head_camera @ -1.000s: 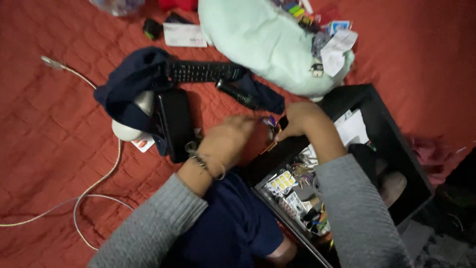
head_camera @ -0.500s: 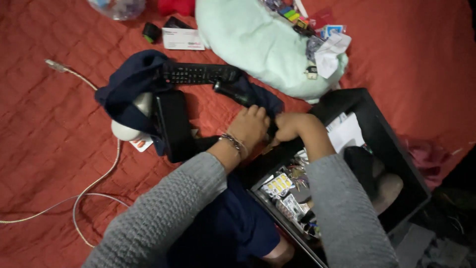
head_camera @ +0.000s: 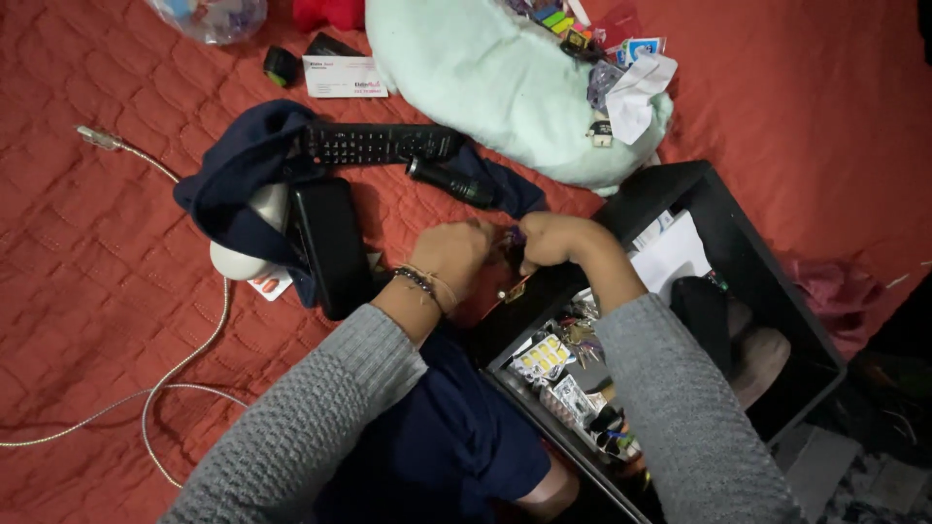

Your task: The person sits on a bed and sorts through a black drawer filled with miscellaneous items. They pick up and place back blister packs, a small orange container, a flashlight, a remote control, and other small objects, moving them around within the drawer.

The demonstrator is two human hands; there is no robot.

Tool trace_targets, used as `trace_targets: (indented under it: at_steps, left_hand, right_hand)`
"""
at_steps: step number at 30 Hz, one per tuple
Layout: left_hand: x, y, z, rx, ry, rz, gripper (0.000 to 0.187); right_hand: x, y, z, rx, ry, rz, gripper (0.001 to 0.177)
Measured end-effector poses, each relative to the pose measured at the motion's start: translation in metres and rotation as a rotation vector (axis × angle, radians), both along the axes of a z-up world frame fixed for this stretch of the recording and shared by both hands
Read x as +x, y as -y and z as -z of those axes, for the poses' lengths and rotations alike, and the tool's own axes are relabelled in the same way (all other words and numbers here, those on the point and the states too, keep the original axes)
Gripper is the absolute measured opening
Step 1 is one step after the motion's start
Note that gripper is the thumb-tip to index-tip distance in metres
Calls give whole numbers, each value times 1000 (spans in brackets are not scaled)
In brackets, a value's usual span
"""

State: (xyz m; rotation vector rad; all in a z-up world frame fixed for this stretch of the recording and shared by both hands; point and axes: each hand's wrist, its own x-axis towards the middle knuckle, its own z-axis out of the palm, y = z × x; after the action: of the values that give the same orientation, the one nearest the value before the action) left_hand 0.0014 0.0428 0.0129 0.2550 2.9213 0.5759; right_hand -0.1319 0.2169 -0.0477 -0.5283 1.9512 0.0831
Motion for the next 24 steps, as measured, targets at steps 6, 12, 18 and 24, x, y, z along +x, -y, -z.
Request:
trace_targets:
  at_steps: [6, 12, 18, 24]
  left_hand:
    - [-3, 17, 30, 47, 129, -99, 21]
    - [19, 47, -12, 260, 87, -266, 40]
    - [46, 48, -2, 119, 161, -271, 26]
    - [37, 51, 6, 180, 224, -260, 24]
  right_hand:
    - [23, -8, 25, -356, -29, 320, 27]
    - [19, -11, -29, -281, -396, 149, 47]
    - [19, -1, -21, 185, -267, -311, 60]
    - [19, 10, 1, 195, -57, -345, 81]
